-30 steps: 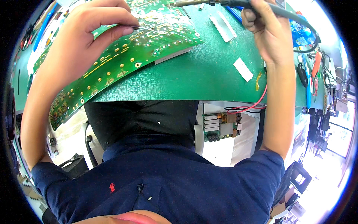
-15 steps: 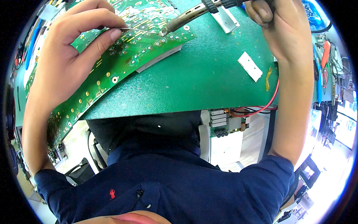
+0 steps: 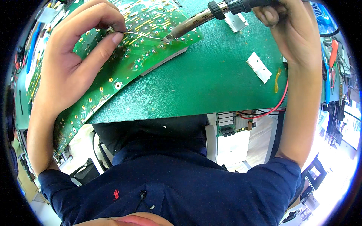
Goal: The person solders components onto a green circuit board with a soldering iron and wire, flips the board over, and assembles parts of a metal heatsink back onto the device.
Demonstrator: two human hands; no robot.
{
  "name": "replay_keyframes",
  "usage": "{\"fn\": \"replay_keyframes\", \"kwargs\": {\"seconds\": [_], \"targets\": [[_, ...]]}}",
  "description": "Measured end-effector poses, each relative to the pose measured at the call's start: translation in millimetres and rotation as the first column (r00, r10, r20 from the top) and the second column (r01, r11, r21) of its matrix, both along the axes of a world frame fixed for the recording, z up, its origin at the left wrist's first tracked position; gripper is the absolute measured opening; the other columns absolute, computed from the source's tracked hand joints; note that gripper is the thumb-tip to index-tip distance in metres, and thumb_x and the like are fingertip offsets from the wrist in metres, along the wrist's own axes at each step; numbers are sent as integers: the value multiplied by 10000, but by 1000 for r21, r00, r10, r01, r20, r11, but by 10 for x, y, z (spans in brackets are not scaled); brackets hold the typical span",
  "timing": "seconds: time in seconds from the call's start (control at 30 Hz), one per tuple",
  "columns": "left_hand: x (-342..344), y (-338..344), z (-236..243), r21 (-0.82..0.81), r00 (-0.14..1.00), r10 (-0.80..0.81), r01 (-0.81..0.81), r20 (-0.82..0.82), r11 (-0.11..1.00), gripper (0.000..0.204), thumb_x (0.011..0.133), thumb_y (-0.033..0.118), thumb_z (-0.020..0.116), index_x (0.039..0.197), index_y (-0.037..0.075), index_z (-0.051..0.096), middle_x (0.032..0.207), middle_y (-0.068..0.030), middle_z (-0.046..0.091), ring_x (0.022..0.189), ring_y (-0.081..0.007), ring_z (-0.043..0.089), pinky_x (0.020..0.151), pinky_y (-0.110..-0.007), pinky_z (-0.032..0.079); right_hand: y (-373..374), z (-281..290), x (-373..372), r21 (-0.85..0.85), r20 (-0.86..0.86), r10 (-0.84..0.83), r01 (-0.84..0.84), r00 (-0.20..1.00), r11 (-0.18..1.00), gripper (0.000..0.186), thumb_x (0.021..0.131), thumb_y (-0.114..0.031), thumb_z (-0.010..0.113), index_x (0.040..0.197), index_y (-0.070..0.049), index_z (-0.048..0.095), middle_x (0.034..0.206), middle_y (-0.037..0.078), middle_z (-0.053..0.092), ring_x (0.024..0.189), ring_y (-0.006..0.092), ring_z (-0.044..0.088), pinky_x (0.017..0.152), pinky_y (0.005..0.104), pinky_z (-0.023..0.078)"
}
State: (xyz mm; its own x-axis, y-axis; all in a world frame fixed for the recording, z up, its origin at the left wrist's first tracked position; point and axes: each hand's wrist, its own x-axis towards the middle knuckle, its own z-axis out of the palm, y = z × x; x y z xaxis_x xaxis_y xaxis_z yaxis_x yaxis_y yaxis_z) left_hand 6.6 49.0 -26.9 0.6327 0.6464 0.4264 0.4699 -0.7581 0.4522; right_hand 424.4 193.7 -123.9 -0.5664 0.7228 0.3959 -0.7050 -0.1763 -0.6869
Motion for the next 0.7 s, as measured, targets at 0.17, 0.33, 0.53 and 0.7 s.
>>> {"fn": "replay_keyframes", "kwargs": {"seconds": [0.17,0.33,0.53,0.7], "targets": [[-17,3,42,-20,999,-23,22,-40,1000,118,804,-2,682,920,-9,661,873,-147,636,791,-297,647,678,-373,519,-196,229,-154,122,225,-130,104,966,987,216,977,-234,590,936,-21,587,616,-12,512,482,61,458,508,210,419],[11,-41,104,-46,998,-18,15,-65,999,127,810,-5,684,937,-8,675,880,-142,637,793,-291,649,676,-370,520,-498,420,-164,216,376,-345,281,860,935,215,970,-230,596,927,-20,589,609,-14,514,477,58,459,503,207,417],[48,-69,136,-14,997,-11,10,-78,1000,143,818,-5,695,960,-2,689,889,-139,639,792,-290,652,673,-367,520,-454,370,-301,190,348,-353,303,869,934,214,962,-226,602,915,-18,591,599,-17,517,472,56,459,497,204,414],[46,-34,182,-112,993,8,-21,-116,993,149,818,-5,703,967,1,695,900,-140,645,798,-292,657,673,-369,522,-606,599,-849,55,206,-199,192,958,980,216,957,-227,604,906,-17,591,594,-19,518,466,53,457,494,202,412]]}}
